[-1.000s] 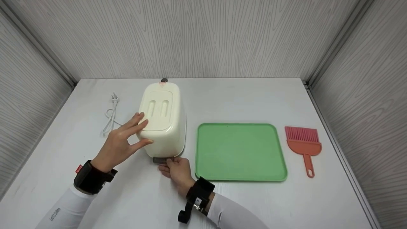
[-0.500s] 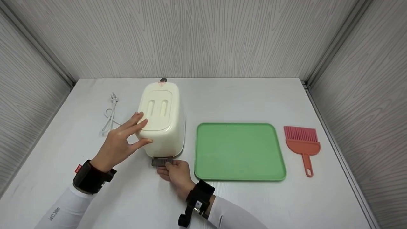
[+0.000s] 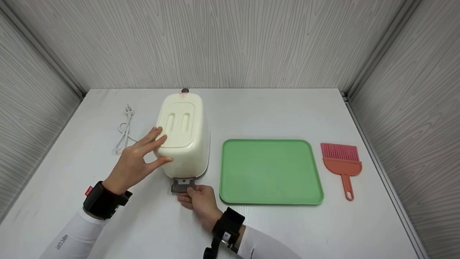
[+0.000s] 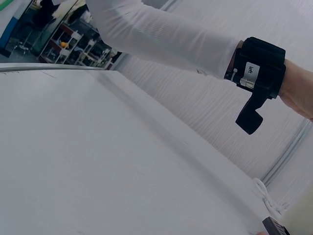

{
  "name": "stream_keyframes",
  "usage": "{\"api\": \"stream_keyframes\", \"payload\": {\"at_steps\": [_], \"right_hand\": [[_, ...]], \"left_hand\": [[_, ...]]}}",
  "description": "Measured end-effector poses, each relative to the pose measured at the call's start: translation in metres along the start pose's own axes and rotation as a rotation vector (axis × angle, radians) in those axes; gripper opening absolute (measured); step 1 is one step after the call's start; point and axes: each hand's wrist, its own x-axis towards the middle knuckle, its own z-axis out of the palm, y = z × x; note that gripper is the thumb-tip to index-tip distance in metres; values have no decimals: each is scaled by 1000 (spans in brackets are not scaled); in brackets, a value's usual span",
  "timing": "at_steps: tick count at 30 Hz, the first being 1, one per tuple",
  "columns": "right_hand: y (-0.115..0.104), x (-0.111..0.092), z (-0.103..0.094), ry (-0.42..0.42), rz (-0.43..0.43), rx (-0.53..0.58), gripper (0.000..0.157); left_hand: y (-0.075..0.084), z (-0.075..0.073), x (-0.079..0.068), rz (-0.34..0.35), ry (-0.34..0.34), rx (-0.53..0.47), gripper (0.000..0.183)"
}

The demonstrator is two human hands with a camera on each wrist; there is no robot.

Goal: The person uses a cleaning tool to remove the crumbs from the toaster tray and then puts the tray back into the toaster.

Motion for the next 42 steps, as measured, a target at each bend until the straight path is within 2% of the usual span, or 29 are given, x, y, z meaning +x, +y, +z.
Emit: {"api": "stream_keyframes", "payload": {"at_steps": [14,22,30,35,42], "right_hand": [[4,-13,-1,-4,48,28,28],[5,-21,-1,-26,58,46,27],[5,-26,-2,-40,117,43,24],[7,-27,-5,-59,123,52,24],[7,-27,-8,-90,127,73,12]], "left_hand": [[1,-1,0,-15,-14,4,66],[1,-1,0,-13,-11,0,66],[1,-1,0,-29,-17,3,66],[0,0,0,-26,-18,6,66],[1,0,-1,-31,-19,-1,66]]}}
